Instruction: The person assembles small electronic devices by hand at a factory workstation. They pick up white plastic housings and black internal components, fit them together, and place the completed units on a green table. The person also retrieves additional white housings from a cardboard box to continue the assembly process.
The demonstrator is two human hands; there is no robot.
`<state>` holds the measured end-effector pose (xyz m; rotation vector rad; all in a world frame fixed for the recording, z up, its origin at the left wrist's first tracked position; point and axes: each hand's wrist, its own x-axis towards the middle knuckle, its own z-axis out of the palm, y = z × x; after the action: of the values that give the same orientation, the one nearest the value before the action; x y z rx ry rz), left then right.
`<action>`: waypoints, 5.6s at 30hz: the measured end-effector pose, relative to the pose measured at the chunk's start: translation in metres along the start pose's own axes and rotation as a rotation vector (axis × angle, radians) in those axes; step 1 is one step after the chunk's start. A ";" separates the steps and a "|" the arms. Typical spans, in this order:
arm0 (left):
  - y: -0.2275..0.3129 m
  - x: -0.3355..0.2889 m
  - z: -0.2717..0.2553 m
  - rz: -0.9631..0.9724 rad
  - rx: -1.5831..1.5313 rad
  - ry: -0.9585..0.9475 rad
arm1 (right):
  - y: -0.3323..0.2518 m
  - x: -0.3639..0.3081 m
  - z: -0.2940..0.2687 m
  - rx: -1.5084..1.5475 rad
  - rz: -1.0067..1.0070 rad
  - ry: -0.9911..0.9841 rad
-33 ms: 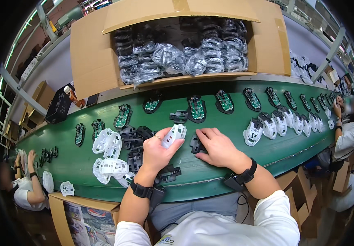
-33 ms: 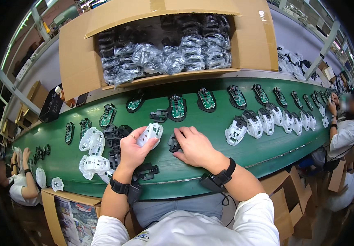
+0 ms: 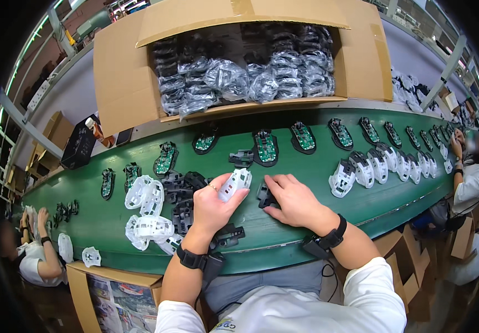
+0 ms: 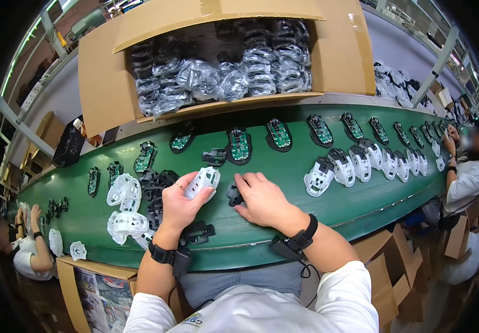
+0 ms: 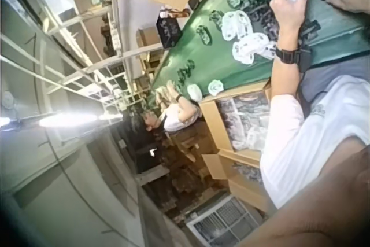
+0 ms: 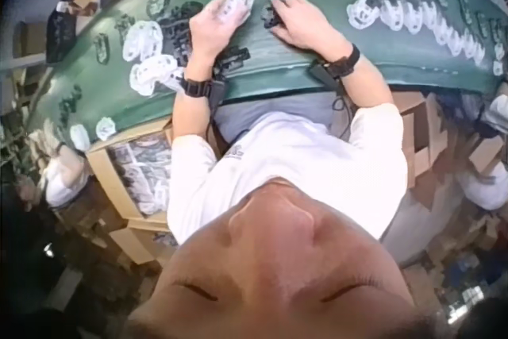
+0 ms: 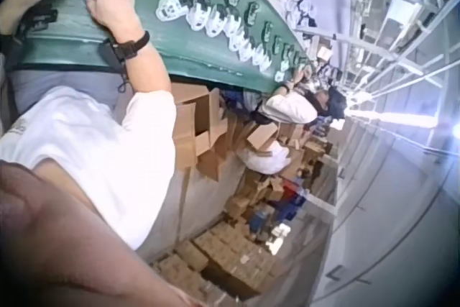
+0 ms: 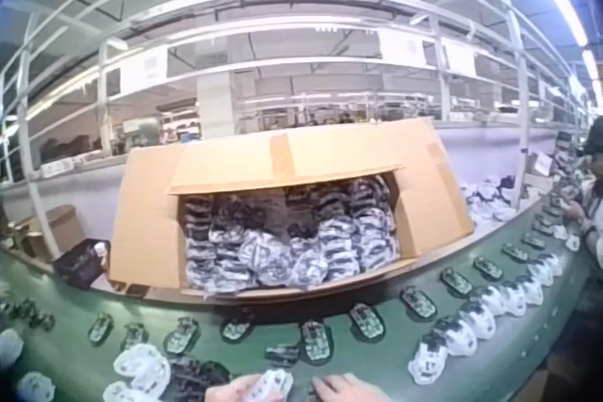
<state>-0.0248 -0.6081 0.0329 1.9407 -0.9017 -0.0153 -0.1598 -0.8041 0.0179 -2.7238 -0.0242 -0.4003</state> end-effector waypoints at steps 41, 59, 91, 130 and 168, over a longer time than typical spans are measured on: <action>-0.009 -0.003 0.005 0.056 -0.003 -0.096 | -0.001 0.013 0.018 0.120 0.191 0.090; 0.008 -0.010 0.002 0.075 -0.207 -0.034 | -0.023 0.020 0.034 1.282 0.161 0.178; 0.030 0.027 -0.039 0.417 0.051 0.021 | 0.082 0.012 -0.032 0.101 0.550 0.268; -0.085 0.028 -0.122 -0.236 1.005 -0.093 | 0.047 0.079 0.039 -0.465 0.013 -0.093; -0.018 0.010 0.028 0.023 -0.022 -0.025 | 0.024 0.011 0.057 1.219 0.129 0.136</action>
<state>-0.0169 -0.6305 0.0076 1.9132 -0.9364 -0.0365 -0.1319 -0.8057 -0.0381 -1.4868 -0.0392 -0.3576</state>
